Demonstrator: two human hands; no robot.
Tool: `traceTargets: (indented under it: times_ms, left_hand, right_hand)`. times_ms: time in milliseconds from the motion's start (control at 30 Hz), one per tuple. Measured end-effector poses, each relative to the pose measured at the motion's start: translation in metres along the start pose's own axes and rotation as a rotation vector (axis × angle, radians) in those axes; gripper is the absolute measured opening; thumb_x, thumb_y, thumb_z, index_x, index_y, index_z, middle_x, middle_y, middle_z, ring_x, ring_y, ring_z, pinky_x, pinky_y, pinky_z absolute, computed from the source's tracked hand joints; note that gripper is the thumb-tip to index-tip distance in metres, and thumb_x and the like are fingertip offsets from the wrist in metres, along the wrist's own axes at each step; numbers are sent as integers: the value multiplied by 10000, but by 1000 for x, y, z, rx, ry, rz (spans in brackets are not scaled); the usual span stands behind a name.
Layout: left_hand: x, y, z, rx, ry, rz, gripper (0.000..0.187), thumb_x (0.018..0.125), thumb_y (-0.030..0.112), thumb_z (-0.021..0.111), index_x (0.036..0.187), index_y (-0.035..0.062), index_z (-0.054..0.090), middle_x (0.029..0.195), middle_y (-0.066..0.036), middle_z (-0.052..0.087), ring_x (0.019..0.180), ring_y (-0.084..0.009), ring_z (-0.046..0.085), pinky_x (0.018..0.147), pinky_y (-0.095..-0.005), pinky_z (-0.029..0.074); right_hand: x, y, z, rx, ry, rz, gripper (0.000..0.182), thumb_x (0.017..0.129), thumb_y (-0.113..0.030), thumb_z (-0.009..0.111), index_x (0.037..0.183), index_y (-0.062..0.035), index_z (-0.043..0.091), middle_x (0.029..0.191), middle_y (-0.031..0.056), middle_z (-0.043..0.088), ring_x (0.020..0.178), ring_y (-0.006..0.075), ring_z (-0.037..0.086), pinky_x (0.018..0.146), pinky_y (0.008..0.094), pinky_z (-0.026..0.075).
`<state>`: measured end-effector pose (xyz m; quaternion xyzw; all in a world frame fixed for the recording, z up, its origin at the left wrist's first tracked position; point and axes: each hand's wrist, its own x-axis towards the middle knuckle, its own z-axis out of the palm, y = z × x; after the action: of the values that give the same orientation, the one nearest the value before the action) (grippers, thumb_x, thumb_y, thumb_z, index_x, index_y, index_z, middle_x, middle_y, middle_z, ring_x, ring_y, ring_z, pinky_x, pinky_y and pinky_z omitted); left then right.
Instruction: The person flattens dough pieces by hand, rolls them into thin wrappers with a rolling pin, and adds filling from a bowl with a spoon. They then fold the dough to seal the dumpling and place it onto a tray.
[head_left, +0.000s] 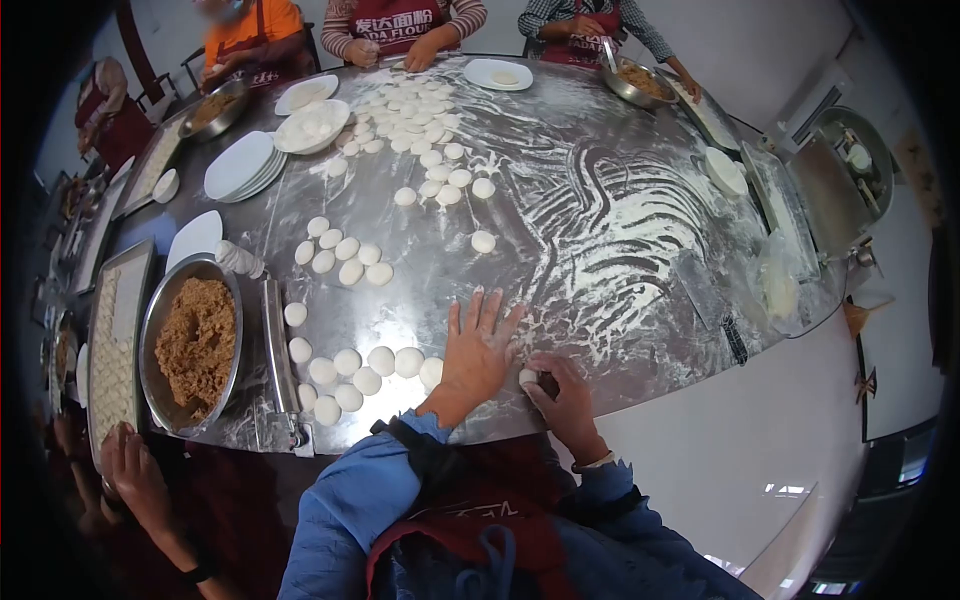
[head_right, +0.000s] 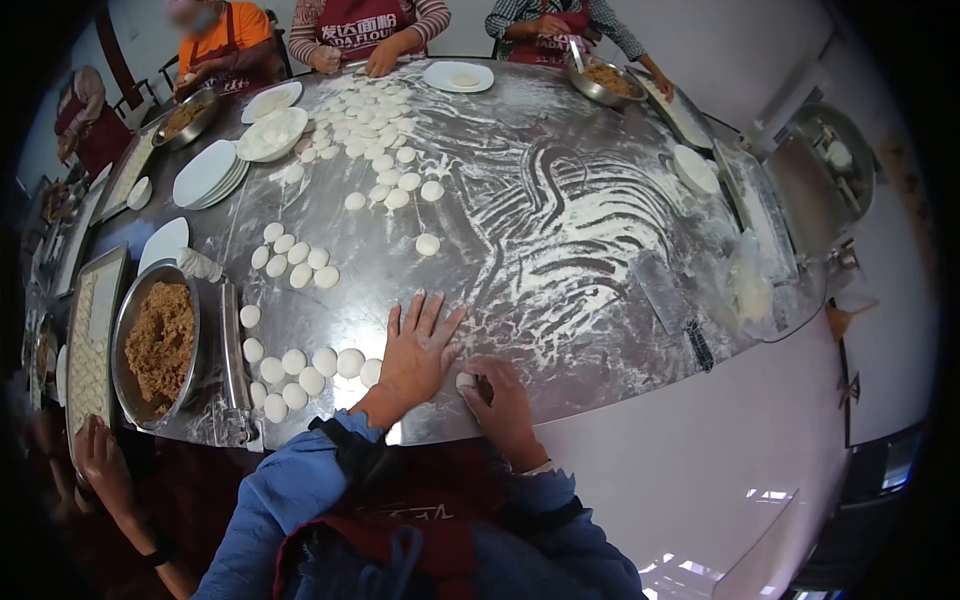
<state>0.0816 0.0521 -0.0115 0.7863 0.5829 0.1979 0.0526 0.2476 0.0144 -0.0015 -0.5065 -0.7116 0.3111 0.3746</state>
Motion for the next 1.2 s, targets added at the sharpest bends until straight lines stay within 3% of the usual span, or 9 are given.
traceTargets:
  times_ms: [67,500,700,867,900,933,1000,1100,1200]
  left_hand:
    - [0,-2,-1,-6,11,-6,523,855,273,549,1348,187,397,1398,-153,335,1310,-360,267,1054,-543,181]
    - [2,1,-3,-1,34,-29,499,856,256,546,1334,184,421,1392,-140,343,1305,-363,269,1051,-563,176]
    - [33,46,-45,-117,178,55,565,847,278,567,1374,208,373,1436,-127,285,1329,-367,229,1033,-613,149]
    - [22,63,7,-192,-19,252,543,848,320,565,1355,221,402,1449,-106,278,1327,-364,238,1039,-606,148]
    - [25,60,14,-135,-60,248,530,847,326,565,1347,229,415,1440,-106,296,1323,-363,249,1042,-601,152]
    - [23,60,17,-80,-108,242,518,847,332,564,1338,236,429,1430,-106,313,1318,-363,260,1044,-596,155]
    - [18,59,18,-89,-117,251,513,844,336,566,1332,242,437,1418,-108,331,1313,-361,269,1045,-593,157]
    - [25,52,11,-55,-103,256,512,835,335,576,1323,245,447,1401,-110,357,1306,-362,281,1045,-592,159]
    - [9,34,-3,8,-93,184,512,820,306,596,1308,225,463,1385,-118,375,1296,-370,289,1042,-589,168]
  right_hand:
    - [0,3,3,-139,14,-133,308,737,-83,670,1034,-76,590,1003,112,591,950,286,547,828,369,452]
    - [6,2,4,-242,15,-131,190,791,-82,588,977,-45,603,961,147,588,921,322,536,808,396,438]
    - [3,7,-10,-5,191,57,192,851,-76,529,1021,-14,592,960,180,587,886,339,569,794,386,447]
    - [-16,23,-18,56,338,143,187,867,-68,501,1038,-8,549,957,173,590,884,319,582,792,375,452]
    - [-18,31,-17,126,361,189,161,873,-10,456,1005,-1,547,925,110,589,920,210,576,817,298,438]
    - [-18,38,-20,111,392,192,161,873,-10,456,1005,-1,547,925,110,589,920,210,576,817,298,438]
    - [-16,45,-27,41,462,135,181,872,-7,454,1021,-12,556,933,104,580,956,190,560,824,292,437]
    - [7,63,-88,-374,483,117,283,763,-12,500,1038,-21,565,1027,170,564,965,334,533,873,403,414]
    - [25,101,-173,-711,609,133,348,732,-33,530,1079,-38,559,1117,173,555,1060,341,500,940,422,372]
